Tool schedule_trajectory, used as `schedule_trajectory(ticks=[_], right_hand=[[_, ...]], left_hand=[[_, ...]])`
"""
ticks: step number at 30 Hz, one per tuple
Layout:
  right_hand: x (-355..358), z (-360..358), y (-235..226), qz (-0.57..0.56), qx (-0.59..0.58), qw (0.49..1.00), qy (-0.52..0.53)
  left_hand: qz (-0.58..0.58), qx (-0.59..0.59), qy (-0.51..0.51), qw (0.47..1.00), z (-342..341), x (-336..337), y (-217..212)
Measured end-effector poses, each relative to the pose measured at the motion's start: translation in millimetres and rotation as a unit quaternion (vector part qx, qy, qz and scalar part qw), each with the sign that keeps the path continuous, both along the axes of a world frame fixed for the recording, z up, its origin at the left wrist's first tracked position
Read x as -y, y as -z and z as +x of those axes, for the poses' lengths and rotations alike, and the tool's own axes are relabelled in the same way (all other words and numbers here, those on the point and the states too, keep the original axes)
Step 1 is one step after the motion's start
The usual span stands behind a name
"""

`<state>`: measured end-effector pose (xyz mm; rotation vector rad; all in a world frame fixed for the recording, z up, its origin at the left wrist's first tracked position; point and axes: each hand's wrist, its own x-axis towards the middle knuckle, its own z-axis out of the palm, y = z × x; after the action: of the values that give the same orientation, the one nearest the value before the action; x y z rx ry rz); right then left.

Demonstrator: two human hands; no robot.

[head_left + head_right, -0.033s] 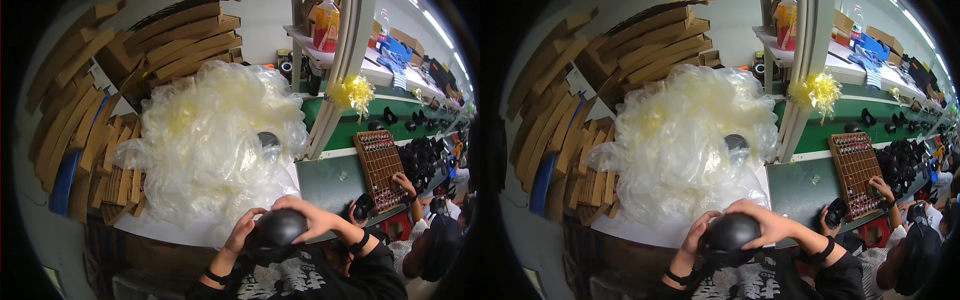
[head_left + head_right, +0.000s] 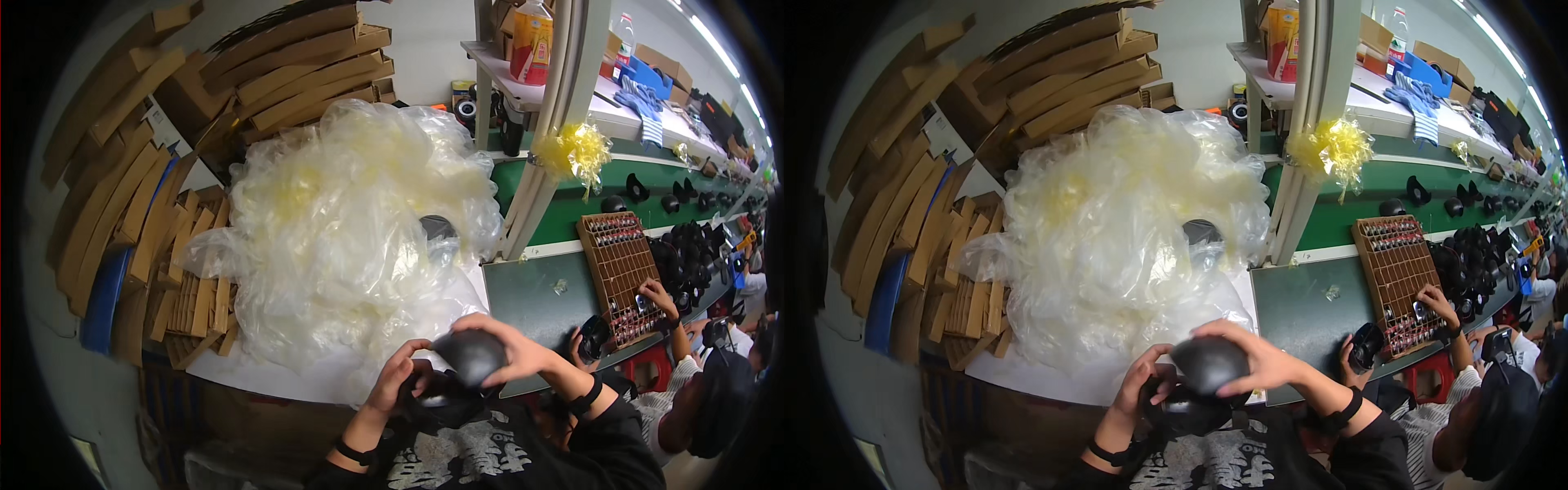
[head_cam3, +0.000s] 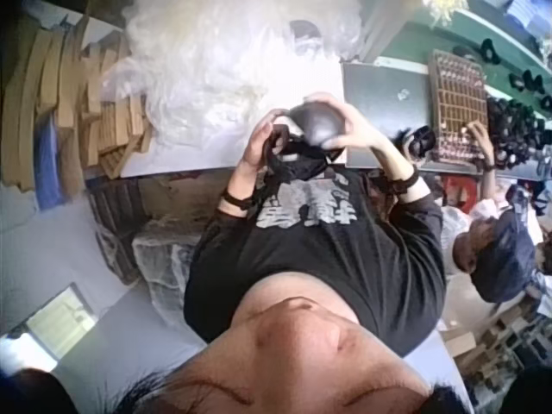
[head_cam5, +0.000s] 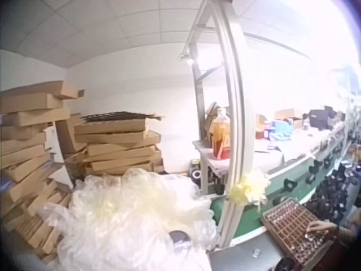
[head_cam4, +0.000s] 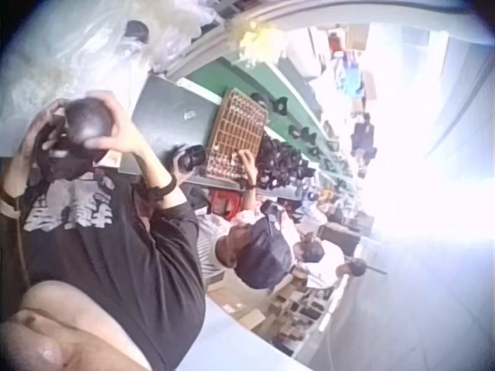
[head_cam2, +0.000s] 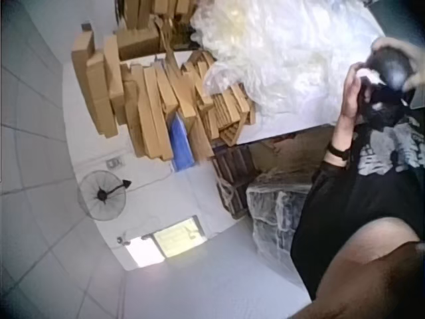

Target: Sort and pack black plastic dome-shaped components from a large plastic bag into smaller organized batches.

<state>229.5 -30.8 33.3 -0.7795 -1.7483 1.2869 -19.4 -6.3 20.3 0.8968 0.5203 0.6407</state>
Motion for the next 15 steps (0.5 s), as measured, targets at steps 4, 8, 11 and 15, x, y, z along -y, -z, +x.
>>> schedule_trajectory(ticks=[4, 8, 11, 15], right_hand=[[12, -1, 26, -0.272, -0.412, 0.86, 0.132], [13, -2, 39, -0.366, -0.476, 0.764, 0.234], [2, -3, 37, -0.34, -0.593, 0.663, 0.306], [-9, 12, 52, -0.292, -0.669, 0.576, 0.37]], left_hand=[[-0.039, 0.148, -0.021, 0.988, 5, -5, 14], [-0.066, 0.162, 0.034, 0.984, 19, -13, 12], [-0.113, 0.199, 0.004, 0.973, 30, -19, 11], [-0.064, 0.032, 0.026, 0.997, 45, -11, 18]])
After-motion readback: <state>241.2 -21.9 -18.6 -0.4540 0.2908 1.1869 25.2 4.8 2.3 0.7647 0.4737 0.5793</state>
